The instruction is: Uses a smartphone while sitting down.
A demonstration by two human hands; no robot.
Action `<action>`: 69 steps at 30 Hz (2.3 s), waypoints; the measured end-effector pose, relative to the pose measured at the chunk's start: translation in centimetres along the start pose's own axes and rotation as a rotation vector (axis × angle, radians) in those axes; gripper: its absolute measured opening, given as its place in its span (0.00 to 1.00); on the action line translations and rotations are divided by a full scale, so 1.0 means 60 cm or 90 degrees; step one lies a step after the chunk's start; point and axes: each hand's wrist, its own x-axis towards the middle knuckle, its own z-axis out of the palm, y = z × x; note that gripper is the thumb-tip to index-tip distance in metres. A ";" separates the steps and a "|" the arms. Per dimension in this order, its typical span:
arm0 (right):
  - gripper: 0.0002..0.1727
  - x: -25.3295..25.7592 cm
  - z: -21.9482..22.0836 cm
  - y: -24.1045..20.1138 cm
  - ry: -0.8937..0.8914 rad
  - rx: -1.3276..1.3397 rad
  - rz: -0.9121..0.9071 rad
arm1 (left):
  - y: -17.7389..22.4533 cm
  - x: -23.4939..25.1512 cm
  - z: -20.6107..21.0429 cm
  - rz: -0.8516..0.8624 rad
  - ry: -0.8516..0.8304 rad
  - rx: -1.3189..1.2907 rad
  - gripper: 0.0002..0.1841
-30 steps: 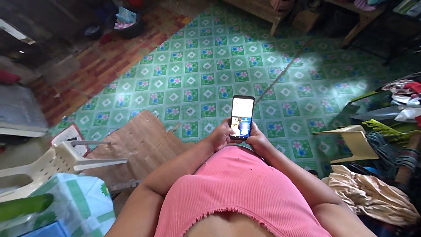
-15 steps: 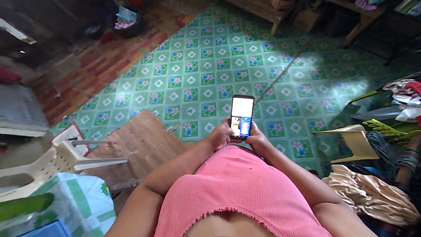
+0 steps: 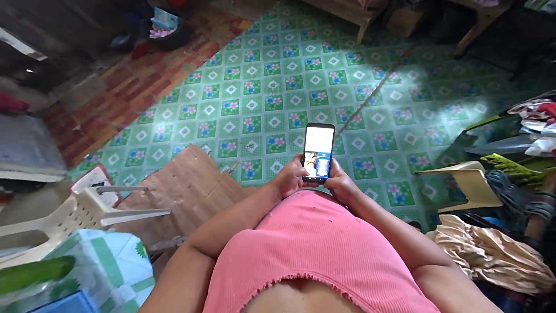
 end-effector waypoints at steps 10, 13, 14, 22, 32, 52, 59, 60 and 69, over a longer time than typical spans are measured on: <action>0.49 0.000 0.001 -0.001 0.006 0.000 0.017 | -0.002 -0.001 0.003 -0.002 0.016 -0.014 0.37; 0.49 -0.002 0.002 -0.001 0.008 -0.007 0.016 | -0.004 -0.002 0.002 -0.003 0.015 -0.013 0.36; 0.48 -0.004 0.001 0.000 0.007 -0.013 0.012 | -0.006 -0.002 0.001 -0.001 0.016 -0.010 0.35; 0.49 -0.009 0.002 -0.001 0.022 -0.032 0.027 | -0.006 -0.008 0.007 -0.007 -0.007 -0.030 0.32; 0.48 -0.016 -0.001 0.001 0.013 -0.039 0.017 | -0.012 -0.010 0.009 -0.001 -0.020 -0.031 0.35; 0.46 -0.012 0.002 0.001 0.005 -0.005 -0.004 | -0.003 -0.009 0.008 0.010 -0.033 -0.007 0.33; 0.49 -0.010 0.002 -0.003 0.010 -0.018 0.011 | -0.001 -0.007 0.015 -0.001 0.042 0.013 0.33; 0.49 -0.010 0.002 -0.003 0.010 -0.021 0.011 | -0.002 -0.006 0.015 -0.003 0.049 0.015 0.32; 0.50 -0.008 -0.001 0.001 -0.001 -0.014 0.003 | -0.005 -0.002 0.011 -0.005 0.047 0.003 0.21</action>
